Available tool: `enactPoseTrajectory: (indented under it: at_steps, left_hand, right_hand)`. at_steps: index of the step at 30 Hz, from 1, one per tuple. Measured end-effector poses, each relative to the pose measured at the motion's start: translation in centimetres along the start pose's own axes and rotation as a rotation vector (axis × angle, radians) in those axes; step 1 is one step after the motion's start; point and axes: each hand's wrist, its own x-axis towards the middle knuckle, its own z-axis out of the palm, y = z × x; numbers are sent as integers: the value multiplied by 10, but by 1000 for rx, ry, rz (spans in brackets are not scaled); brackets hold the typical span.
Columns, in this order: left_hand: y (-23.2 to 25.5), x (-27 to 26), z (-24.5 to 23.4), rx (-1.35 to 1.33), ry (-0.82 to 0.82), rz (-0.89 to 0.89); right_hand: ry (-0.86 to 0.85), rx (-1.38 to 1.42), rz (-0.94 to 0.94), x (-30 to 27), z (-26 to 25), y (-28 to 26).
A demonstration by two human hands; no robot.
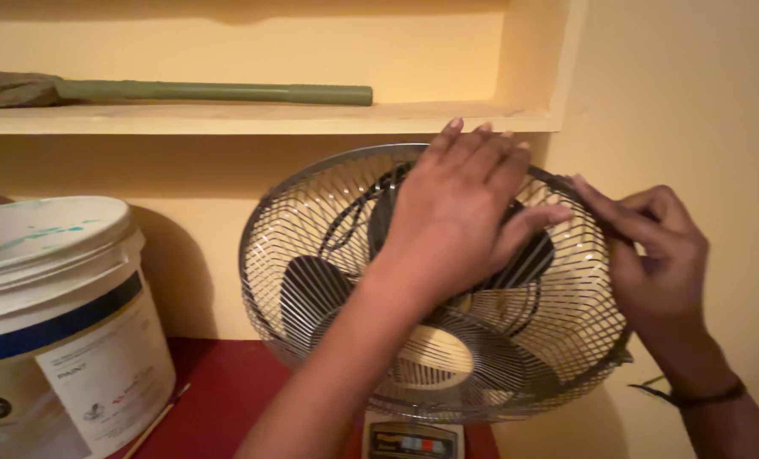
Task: The person reassembles an electric fan by hand, securing the front grille to the base and then tying a thin wire around the grille to hold it in place. The fan remains on a red table throughout.
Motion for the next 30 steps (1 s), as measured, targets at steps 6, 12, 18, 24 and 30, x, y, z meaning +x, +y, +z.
enactPoseTrajectory:
  at_steps: [6, 12, 18, 24, 30]
  left_hand:
    - [-22, -30, -21, 198, 71, -113]
    - [-78, -65, -45, 157, 45, -171]
    - [-99, -86, -60, 23, 171, -190]
    - [-112, -104, -62, -40, 216, -195]
    - [-125, -125, -65, -61, 198, -218]
  right_hand:
    - [69, -140, 98, 0, 7, -19]
    - [104, -127, 219, -5, 16, -27]
    - [119, -141, 289, 1, 22, -43]
    - [148, -77, 475, -2, 22, -45]
    - [193, -39, 398, -39, 28, -50]
